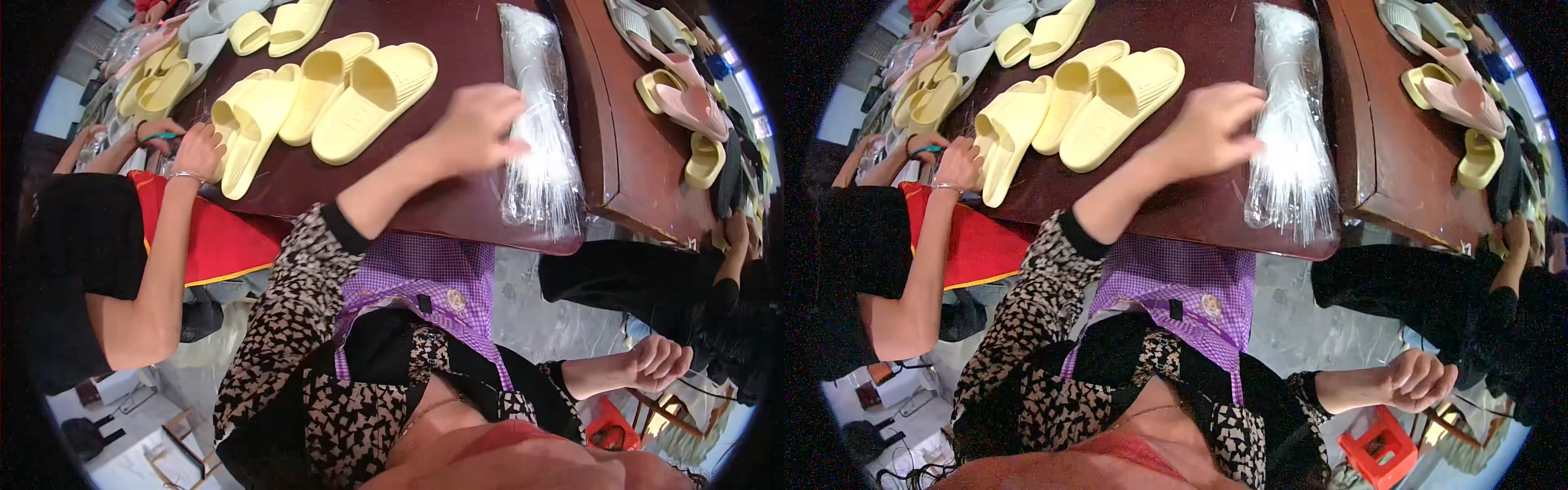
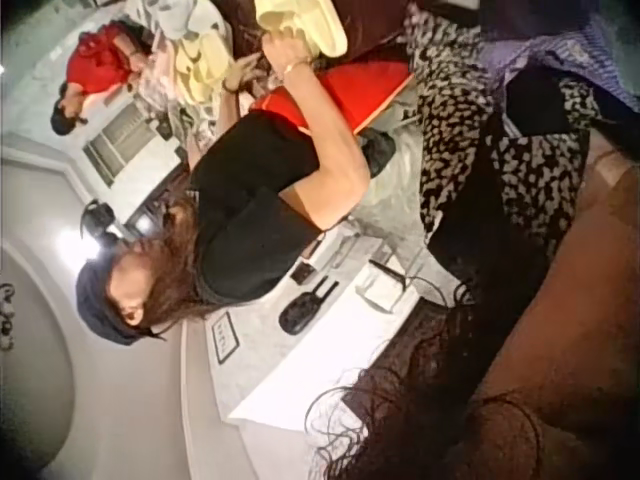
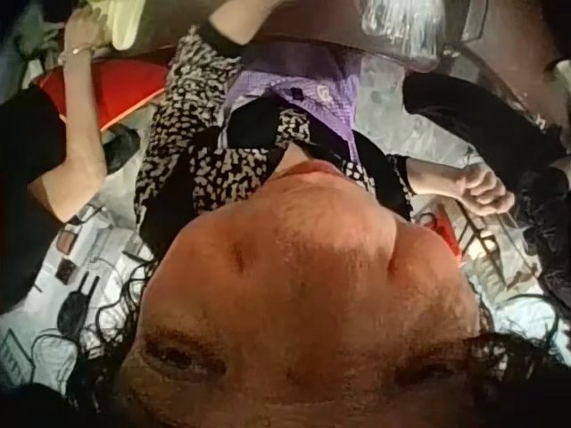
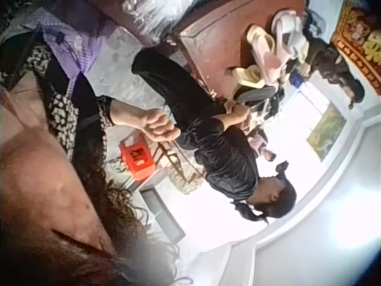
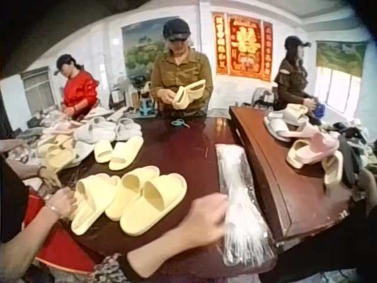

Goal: The person fastens pairs of slippers together by threading plastic tag fasteners through them by hand.

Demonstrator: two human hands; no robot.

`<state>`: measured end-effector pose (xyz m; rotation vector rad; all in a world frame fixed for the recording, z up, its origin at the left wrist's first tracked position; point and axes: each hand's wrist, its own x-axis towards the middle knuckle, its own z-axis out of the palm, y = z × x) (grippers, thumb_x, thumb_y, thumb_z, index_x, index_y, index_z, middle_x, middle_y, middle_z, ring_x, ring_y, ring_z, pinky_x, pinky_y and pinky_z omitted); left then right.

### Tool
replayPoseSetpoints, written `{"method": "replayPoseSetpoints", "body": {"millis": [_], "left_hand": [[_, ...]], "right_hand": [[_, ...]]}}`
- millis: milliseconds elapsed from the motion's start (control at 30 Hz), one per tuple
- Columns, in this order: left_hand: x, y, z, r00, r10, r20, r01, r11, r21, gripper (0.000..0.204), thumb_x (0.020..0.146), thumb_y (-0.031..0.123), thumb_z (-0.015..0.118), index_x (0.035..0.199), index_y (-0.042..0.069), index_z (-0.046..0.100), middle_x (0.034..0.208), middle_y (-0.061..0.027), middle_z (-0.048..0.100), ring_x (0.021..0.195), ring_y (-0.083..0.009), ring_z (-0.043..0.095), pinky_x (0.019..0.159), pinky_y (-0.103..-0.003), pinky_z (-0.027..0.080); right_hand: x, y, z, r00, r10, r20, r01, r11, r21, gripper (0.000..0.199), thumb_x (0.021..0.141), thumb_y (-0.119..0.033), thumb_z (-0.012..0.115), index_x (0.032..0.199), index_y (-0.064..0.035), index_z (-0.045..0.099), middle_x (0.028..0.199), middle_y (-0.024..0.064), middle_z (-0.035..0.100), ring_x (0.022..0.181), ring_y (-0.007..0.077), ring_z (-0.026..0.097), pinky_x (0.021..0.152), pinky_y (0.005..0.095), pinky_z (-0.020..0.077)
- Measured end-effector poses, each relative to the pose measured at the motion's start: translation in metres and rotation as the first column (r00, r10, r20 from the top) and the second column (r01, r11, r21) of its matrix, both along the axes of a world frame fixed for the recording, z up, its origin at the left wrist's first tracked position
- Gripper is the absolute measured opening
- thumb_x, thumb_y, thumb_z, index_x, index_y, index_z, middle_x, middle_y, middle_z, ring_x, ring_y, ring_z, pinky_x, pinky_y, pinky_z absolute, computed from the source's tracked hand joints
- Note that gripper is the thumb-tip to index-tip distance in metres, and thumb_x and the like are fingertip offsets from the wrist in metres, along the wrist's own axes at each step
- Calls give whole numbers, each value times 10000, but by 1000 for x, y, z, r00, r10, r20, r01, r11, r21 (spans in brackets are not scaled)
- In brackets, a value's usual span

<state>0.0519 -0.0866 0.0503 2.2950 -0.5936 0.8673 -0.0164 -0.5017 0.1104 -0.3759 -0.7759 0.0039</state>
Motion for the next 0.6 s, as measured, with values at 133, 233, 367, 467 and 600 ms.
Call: {"method": "replayPoseSetpoints", "body": {"millis": [133, 233, 367, 467, 600], "left_hand": [[-53, 94, 0, 796, 586, -147, -593, 805, 0, 192, 788, 134, 641, 898, -18, 603, 913, -154, 608, 886, -265, 579, 798, -365, 453], [-66, 150, -17, 668, 736, -108, -732, 676, 80, 166, 797, 149, 620, 847, -9, 612, 848, -149, 607, 841, -286, 583, 762, -386, 463], [-56, 154, -18, 583, 729, -359, -747, 654, 114, 168, 807, 163, 597, 866, 7, 616, 853, -153, 609, 859, -312, 577, 779, -411, 465], [-54, 145, -19, 550, 669, -499, -719, 684, 125, 178, 812, 161, 592, 901, 8, 605, 902, -159, 603, 893, -314, 569, 804, -410, 461], [-45, 113, -21, 621, 628, -469, -640, 752, 161, 191, 820, 144, 590, 935, -8, 588, 949, -158, 587, 894, -293, 563, 806, -389, 465]], "right_hand": [[10, 6, -11, 993, -13, -120, 10, 1000, -26, 84, 900, -3, 470, 823, -37, 475, 498, -25, 374, 346, 56, 297, 286, 221, 270], [22, 20, -18, 981, -13, -195, 2, 998, -60, 68, 919, -23, 456, 853, -29, 473, 526, -28, 356, 368, 54, 288, 293, 221, 267], [35, 58, -18, 943, 63, -327, -123, 978, -168, 81, 943, -84, 466, 915, -9, 480, 568, -37, 342, 413, 52, 295, 341, 201, 263], [42, 88, -22, 912, 194, -361, -270, 947, -172, 144, 955, -96, 441, 997, 33, 490, 576, -29, 338, 410, 63, 270, 360, 218, 235], [38, 135, -19, 888, 253, -385, -360, 902, -238, 145, 952, -105, 458, 992, 31, 488, 576, -30, 336, 411, 60, 275, 354, 212, 244]]}}
